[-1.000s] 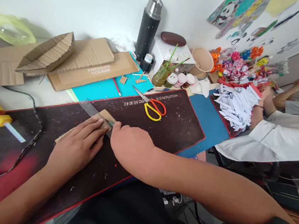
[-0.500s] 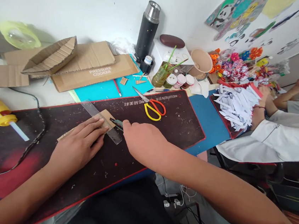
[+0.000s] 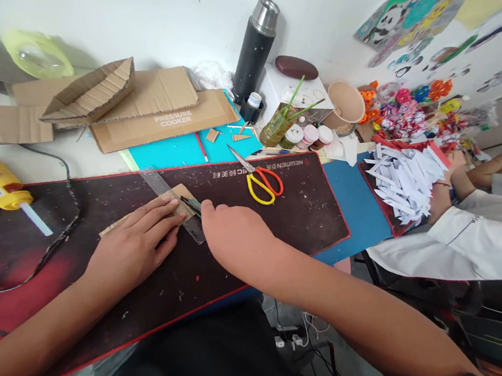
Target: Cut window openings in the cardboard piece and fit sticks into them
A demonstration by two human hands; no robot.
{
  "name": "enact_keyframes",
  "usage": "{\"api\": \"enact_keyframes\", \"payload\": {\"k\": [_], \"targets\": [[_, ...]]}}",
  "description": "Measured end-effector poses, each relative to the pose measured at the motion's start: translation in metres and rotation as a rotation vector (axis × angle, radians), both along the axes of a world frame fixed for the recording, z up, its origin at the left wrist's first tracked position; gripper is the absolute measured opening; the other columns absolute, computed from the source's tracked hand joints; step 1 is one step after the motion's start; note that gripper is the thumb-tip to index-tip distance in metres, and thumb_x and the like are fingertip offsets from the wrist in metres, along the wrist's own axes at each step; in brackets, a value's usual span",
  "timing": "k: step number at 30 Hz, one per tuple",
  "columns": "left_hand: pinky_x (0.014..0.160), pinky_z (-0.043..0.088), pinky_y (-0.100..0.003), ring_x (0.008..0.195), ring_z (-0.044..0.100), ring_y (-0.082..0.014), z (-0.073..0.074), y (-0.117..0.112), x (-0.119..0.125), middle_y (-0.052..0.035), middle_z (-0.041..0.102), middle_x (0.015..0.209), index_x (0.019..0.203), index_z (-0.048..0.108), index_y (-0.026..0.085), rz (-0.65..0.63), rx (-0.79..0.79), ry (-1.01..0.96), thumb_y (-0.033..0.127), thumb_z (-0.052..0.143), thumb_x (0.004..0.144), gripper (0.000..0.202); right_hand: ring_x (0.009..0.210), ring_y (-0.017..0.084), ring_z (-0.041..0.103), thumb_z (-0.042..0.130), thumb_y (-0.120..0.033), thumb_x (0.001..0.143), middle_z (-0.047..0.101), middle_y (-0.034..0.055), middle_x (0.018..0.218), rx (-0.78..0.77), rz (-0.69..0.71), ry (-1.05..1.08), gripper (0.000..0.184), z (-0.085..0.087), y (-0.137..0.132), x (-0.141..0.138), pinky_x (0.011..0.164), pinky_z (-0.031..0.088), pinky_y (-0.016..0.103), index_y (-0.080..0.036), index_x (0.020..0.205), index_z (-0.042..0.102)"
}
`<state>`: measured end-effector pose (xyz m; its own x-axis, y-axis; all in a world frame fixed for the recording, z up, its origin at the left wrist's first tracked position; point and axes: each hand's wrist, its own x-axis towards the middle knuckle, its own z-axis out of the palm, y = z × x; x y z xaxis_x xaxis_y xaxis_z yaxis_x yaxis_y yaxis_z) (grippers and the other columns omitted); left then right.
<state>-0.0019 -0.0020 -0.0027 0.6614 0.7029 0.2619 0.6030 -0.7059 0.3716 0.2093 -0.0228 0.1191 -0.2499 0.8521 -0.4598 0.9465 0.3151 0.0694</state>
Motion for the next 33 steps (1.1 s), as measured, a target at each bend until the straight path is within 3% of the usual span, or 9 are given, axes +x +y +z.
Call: {"api": "enact_keyframes", "payload": {"k": [4, 11, 25, 33], "targets": [[0.124, 0.049, -0.054, 0.149, 0.056, -0.034, 0.0, 0.0, 0.0, -0.0137, 0.069, 0.151, 0.137, 0.074, 0.018, -0.005, 0.006, 0.005, 0.026, 0.052, 0.109, 0.037, 0.081, 0.027, 0.078, 0.045, -0.018, 0.111, 0.078, 0.0159, 0.099, -0.024, 0.008, -0.007, 0.037, 0.001, 0.002, -0.002, 0.063, 0.058, 0.032, -0.006, 0.144, 0.057], [0.122, 0.051, -0.054, 0.148, 0.058, -0.034, 0.002, 0.002, 0.0, -0.0143, 0.07, 0.15, 0.136, 0.074, 0.016, -0.016, 0.036, 0.024, 0.026, 0.051, 0.109, 0.037, 0.089, 0.029, 0.08, 0.042, -0.006, 0.105, 0.078, 0.0217, 0.107, -0.101, 0.012, -0.041, 0.056, 0.003, 0.008, -0.01, 0.069, 0.064, 0.035, 0.0, 0.161, 0.042], [0.121, 0.052, -0.056, 0.145, 0.061, -0.0346, 0.001, 0.002, 0.001, -0.0131, 0.072, 0.146, 0.136, 0.075, 0.023, 0.011, -0.014, -0.035, 0.027, 0.053, 0.107, 0.036, 0.086, 0.026, 0.08, 0.042, -0.005, 0.105, 0.075, 0.0247, 0.11, -0.106, -0.001, -0.063, 0.06, 0.001, -0.007, -0.015, 0.07, 0.066, 0.034, 0.001, 0.164, 0.04], [0.123, 0.05, -0.056, 0.147, 0.058, -0.0343, 0.0, 0.001, 0.001, -0.0134, 0.07, 0.149, 0.138, 0.073, 0.02, 0.001, -0.02, -0.013, 0.027, 0.052, 0.109, 0.037, 0.084, 0.026, 0.08, 0.045, -0.005, 0.103, 0.075, 0.0228, 0.109, -0.129, -0.001, -0.075, 0.062, 0.004, -0.008, -0.013, 0.067, 0.066, 0.034, 0.0, 0.165, 0.039]]}}
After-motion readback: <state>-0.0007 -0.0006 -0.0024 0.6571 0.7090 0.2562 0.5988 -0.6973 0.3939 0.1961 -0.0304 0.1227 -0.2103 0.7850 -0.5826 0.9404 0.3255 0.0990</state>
